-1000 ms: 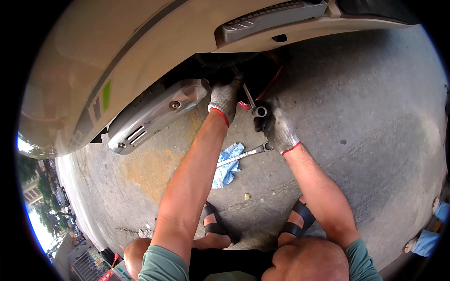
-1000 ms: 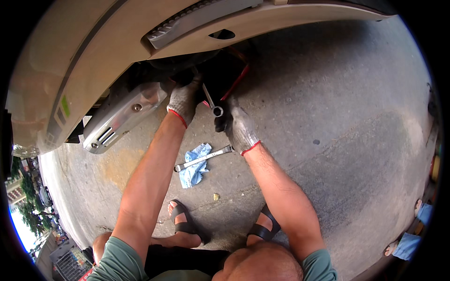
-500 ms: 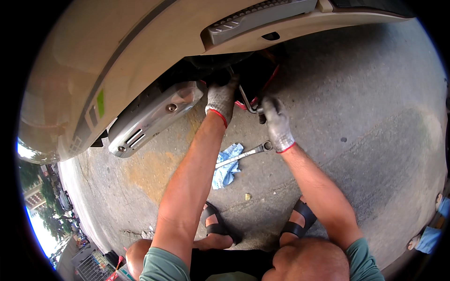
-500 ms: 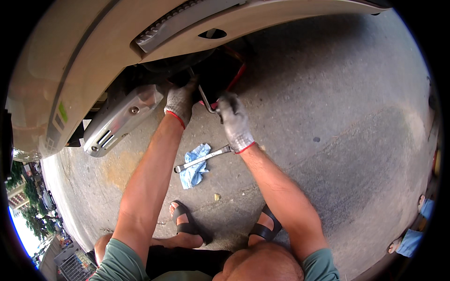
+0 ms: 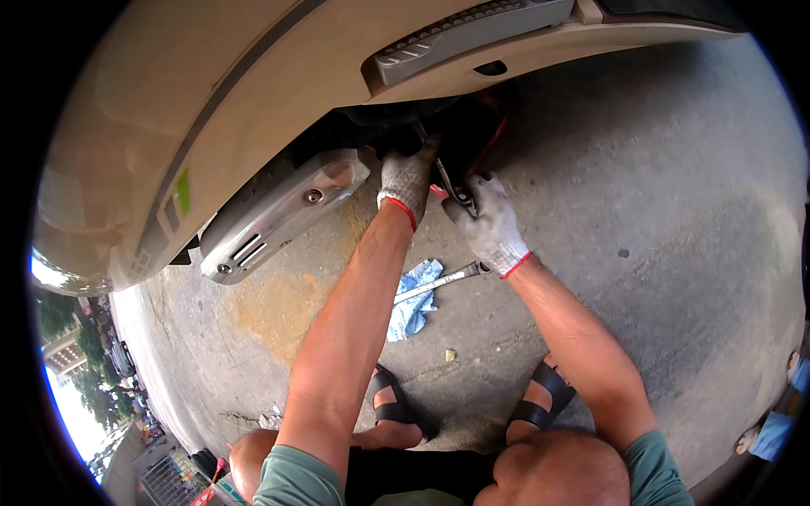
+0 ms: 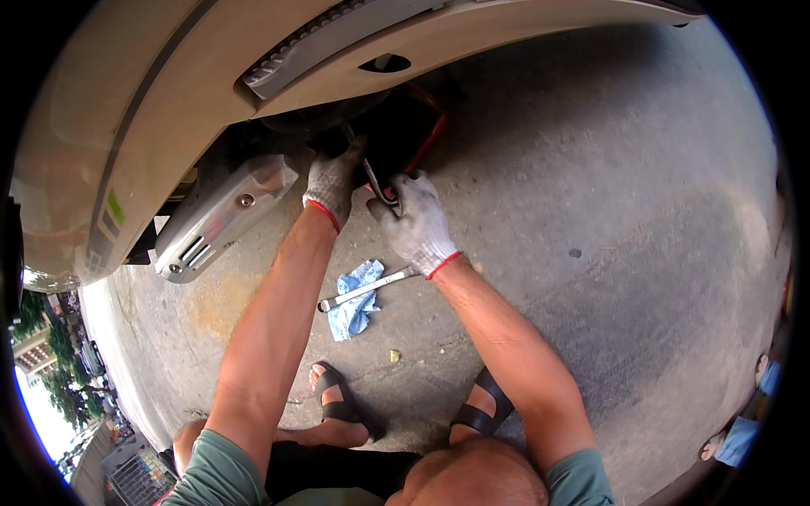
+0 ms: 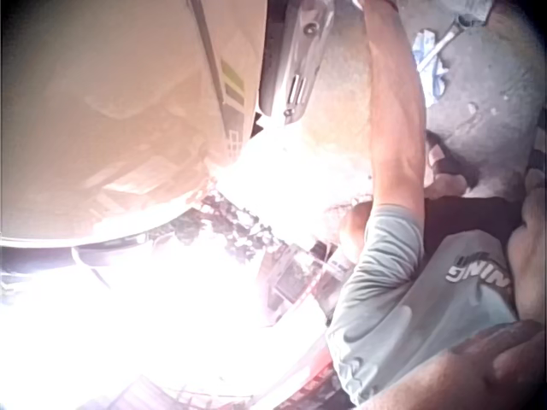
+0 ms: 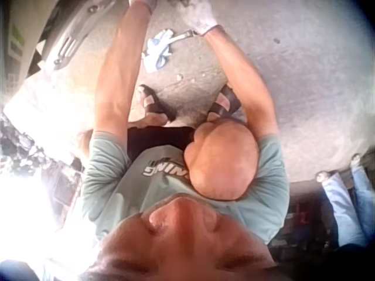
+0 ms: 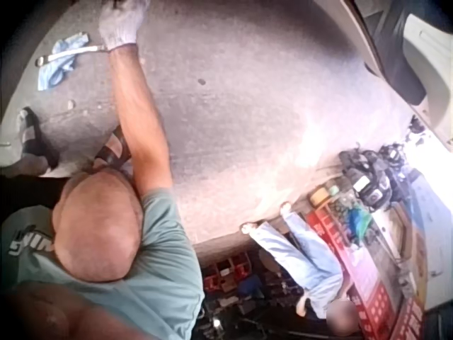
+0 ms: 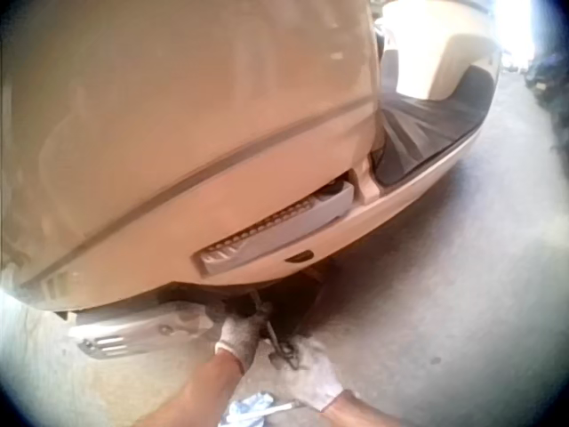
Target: The person removes a bolt from the underside of a motorcycle with a socket wrench, cleans the bolt and the surrounding area with a blue cloth, and takes a red bottle of oil.
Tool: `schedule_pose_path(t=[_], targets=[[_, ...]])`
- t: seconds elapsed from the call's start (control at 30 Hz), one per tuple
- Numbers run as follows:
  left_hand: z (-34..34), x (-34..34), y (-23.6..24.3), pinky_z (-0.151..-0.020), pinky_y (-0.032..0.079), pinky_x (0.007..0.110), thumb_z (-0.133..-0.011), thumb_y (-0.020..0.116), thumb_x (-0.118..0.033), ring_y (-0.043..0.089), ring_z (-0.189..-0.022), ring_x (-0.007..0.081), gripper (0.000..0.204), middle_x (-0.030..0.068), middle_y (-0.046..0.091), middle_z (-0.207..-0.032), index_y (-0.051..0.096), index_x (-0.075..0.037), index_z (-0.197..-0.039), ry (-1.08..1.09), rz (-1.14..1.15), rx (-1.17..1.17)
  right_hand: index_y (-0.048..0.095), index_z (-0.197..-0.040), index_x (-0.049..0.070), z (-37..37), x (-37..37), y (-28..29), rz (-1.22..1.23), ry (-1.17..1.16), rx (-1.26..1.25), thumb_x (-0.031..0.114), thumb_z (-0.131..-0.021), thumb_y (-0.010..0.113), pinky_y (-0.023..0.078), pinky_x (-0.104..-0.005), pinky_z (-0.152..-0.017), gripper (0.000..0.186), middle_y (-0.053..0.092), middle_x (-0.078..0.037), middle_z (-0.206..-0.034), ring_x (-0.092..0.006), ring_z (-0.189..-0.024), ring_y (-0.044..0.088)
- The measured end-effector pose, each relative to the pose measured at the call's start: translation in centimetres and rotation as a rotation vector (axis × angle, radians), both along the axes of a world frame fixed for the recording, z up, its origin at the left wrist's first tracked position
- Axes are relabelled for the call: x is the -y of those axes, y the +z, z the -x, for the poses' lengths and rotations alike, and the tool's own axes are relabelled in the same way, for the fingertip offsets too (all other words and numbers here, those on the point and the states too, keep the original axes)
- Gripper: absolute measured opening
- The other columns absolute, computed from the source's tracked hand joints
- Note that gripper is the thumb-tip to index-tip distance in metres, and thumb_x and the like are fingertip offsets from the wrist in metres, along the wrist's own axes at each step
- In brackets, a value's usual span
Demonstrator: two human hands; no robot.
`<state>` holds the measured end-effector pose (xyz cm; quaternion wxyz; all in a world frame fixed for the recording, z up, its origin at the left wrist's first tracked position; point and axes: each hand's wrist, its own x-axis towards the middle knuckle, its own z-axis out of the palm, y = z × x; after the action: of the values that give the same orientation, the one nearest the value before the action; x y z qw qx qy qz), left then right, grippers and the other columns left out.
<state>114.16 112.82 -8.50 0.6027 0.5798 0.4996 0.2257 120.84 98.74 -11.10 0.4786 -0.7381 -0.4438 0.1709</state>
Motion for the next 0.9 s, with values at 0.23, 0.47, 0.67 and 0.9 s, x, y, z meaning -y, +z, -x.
schedule_pose_path(t=[0.23,0.47,0.67,0.9], targets=[[0.9,-1.4,-2.5,-0.089,0.053,0.035,-0.093,0.069,-0.027,0.063,-0.105,0.0201,0.05,0.0096,0.061,-0.124,0.053,0.0,-0.132,-0.048,0.094,0.223,0.058,-0.121,0.003,0.4,1.2,0.3,-0.11,0.331,-1.83,0.041,-0.101,0.05,0.051,-0.0394,-0.083,0.044,0.065,-0.01,-0.106,-0.0247,-0.099,0.064],[-0.6,0.7,-0.9,-0.088,0.053,0.035,-0.091,0.071,-0.027,0.063,-0.104,0.0213,0.051,0.0095,0.062,-0.121,0.054,0.001,-0.13,-0.024,-0.013,0.025,0.063,-0.113,0.003,0.6,-0.1,-2.2,0.192,0.116,-0.241,0.015,-0.089,0.062,0.052,-0.0448,-0.084,0.027,0.065,-0.019,-0.104,-0.0374,-0.094,0.062],[-0.3,0.6,-0.5,-0.088,0.053,0.035,-0.091,0.071,-0.024,0.063,-0.104,0.0219,0.049,0.0104,0.063,-0.121,0.054,0.002,-0.129,0.039,0.065,0.1,0.063,-0.113,0.004,0.0,1.2,-2.1,-0.136,-0.075,-1.023,0.046,-0.098,0.053,0.047,-0.0351,-0.073,0.046,0.065,-0.009,-0.101,-0.0201,-0.083,0.059],[1.3,-1.6,-3.3,-0.087,0.052,0.034,-0.091,0.07,-0.022,0.064,-0.101,0.0223,0.046,0.0108,0.066,-0.116,0.057,0.002,-0.127,-0.17,-0.219,0.069,0.059,-0.119,0.005,1.3,0.5,1.0,0.057,0.232,-1.509,0.03,-0.098,0.057,0.053,-0.039,-0.076,0.033,0.066,-0.009,-0.107,-0.0235,-0.09,0.066]])
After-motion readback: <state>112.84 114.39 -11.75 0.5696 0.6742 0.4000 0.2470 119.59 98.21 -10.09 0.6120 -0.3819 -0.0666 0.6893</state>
